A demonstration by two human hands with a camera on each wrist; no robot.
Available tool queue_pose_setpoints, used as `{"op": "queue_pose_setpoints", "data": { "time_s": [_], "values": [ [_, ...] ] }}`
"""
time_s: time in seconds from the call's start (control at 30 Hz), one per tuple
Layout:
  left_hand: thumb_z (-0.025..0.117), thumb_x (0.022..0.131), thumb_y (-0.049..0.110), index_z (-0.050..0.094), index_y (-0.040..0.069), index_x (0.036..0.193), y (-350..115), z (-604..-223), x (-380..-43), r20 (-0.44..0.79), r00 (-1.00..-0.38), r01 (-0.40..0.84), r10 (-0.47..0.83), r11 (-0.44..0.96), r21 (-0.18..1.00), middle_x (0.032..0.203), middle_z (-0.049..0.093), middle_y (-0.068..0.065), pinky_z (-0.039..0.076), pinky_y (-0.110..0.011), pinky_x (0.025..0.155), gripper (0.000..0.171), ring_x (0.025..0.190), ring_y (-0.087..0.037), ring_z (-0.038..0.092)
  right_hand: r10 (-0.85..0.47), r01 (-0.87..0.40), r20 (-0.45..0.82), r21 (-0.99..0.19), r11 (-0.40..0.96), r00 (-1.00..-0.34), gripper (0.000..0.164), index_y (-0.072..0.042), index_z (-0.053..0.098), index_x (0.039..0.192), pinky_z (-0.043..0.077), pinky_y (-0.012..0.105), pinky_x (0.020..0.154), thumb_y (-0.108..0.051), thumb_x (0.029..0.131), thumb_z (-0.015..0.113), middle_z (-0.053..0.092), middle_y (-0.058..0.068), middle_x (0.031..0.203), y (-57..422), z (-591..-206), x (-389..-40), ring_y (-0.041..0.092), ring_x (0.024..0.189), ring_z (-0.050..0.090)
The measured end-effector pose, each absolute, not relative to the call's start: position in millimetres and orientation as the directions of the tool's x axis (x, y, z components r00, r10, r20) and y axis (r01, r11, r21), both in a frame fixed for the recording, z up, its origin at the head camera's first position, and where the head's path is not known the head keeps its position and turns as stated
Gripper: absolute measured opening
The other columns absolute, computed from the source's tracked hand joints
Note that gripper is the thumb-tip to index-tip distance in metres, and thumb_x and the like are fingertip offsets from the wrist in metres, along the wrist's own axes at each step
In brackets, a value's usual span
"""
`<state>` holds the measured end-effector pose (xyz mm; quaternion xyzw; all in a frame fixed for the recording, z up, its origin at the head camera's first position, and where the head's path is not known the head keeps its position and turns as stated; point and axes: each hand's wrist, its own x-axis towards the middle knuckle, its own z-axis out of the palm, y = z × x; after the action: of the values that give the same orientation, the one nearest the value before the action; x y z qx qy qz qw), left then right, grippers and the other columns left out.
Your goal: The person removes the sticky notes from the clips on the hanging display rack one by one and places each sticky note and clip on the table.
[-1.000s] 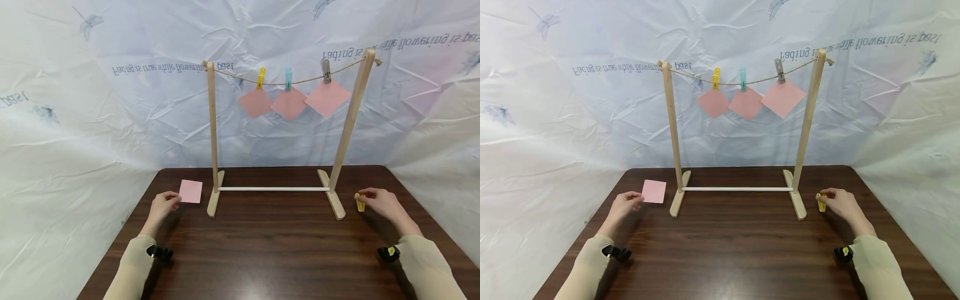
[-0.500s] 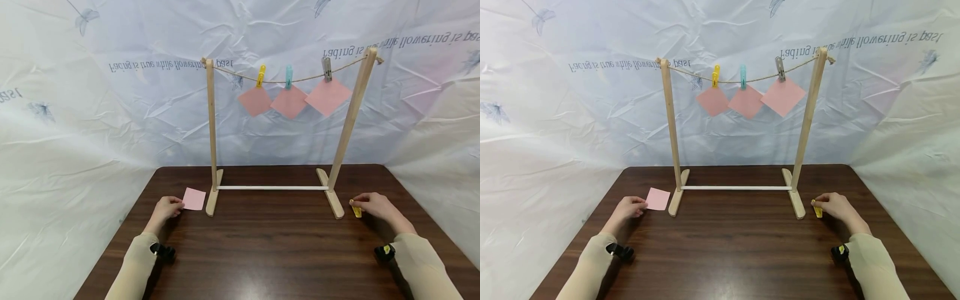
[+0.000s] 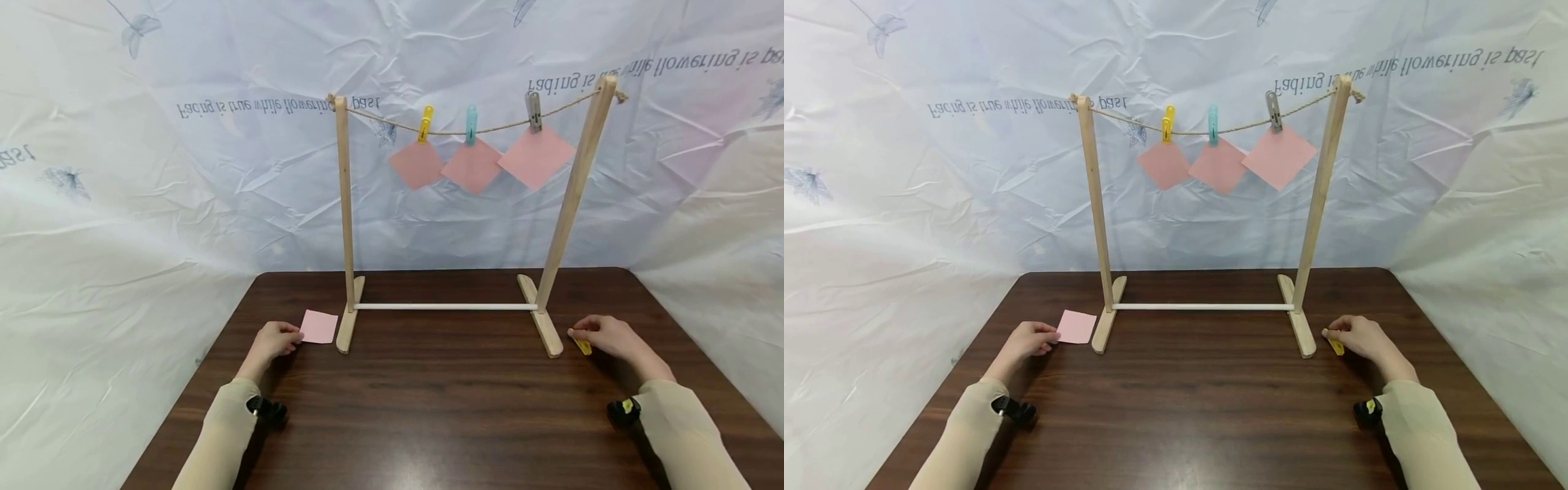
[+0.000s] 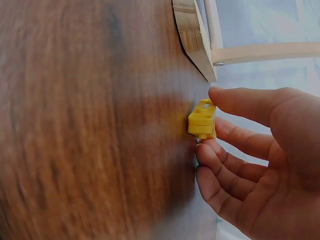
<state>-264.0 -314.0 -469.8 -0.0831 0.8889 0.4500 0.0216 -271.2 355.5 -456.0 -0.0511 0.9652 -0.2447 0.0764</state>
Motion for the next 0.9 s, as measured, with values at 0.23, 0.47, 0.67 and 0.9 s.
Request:
{"op": "queue_pose_setpoints", "data": {
  "time_s": [0.23,0.47,0.67,0.9],
  "values": [
    [0.068,0.094,0.008,0.068,-0.013,0.106,-314.0,-470.1,-264.7,-0.121,-0.985,-0.17,-0.123,0.577,0.799,0.082,0.073,-0.014,0.055,-0.027,0.058,0.024,0.062,-0.015,0.063,-0.14,-0.074,-0.104,-0.479,0.875,-0.985,0.054,0.01,0.063,0.115,0.05,0.045,0.068,-0.042,0.1,0.06,0.065,0.017,0.094,354.7,-458.2,-271.1,0.029,0.081,0.06],
    [0.068,0.095,0.011,0.069,-0.013,0.106,-312.5,-467.9,-264.0,-0.123,-0.986,-0.167,-0.114,0.591,0.789,0.083,0.072,-0.013,0.055,-0.028,0.06,0.026,0.064,-0.016,0.064,-0.137,-0.063,-0.114,-0.496,0.866,-0.984,0.054,0.011,0.062,0.116,0.05,0.043,0.066,-0.041,0.101,0.06,0.065,0.014,0.091,353.4,-457.9,-271.5,0.025,0.078,0.061],
    [0.068,0.095,0.012,0.07,-0.011,0.104,-312.5,-468.6,-265.5,-0.128,-0.985,-0.171,-0.114,0.591,0.788,0.082,0.072,-0.011,0.055,-0.027,0.06,0.025,0.065,-0.015,0.064,-0.139,-0.06,-0.118,-0.513,0.856,-0.983,0.052,0.01,0.062,0.116,0.044,0.035,0.059,-0.04,0.102,0.059,0.061,0.006,0.077,349.5,-460.6,-271.5,0.02,0.067,0.056],
    [0.067,0.096,0.014,0.07,-0.01,0.104,-313.2,-470.9,-265.3,-0.125,-0.986,-0.169,-0.114,0.61,0.774,0.082,0.072,-0.009,0.055,-0.027,0.061,0.025,0.066,-0.015,0.064,-0.151,-0.073,-0.111,-0.518,0.852,-0.982,0.053,0.008,0.063,0.115,0.041,0.035,0.058,-0.043,0.103,0.055,0.058,0.005,0.072,344.0,-462.6,-272.3,0.02,0.063,0.053]
  ]
}}
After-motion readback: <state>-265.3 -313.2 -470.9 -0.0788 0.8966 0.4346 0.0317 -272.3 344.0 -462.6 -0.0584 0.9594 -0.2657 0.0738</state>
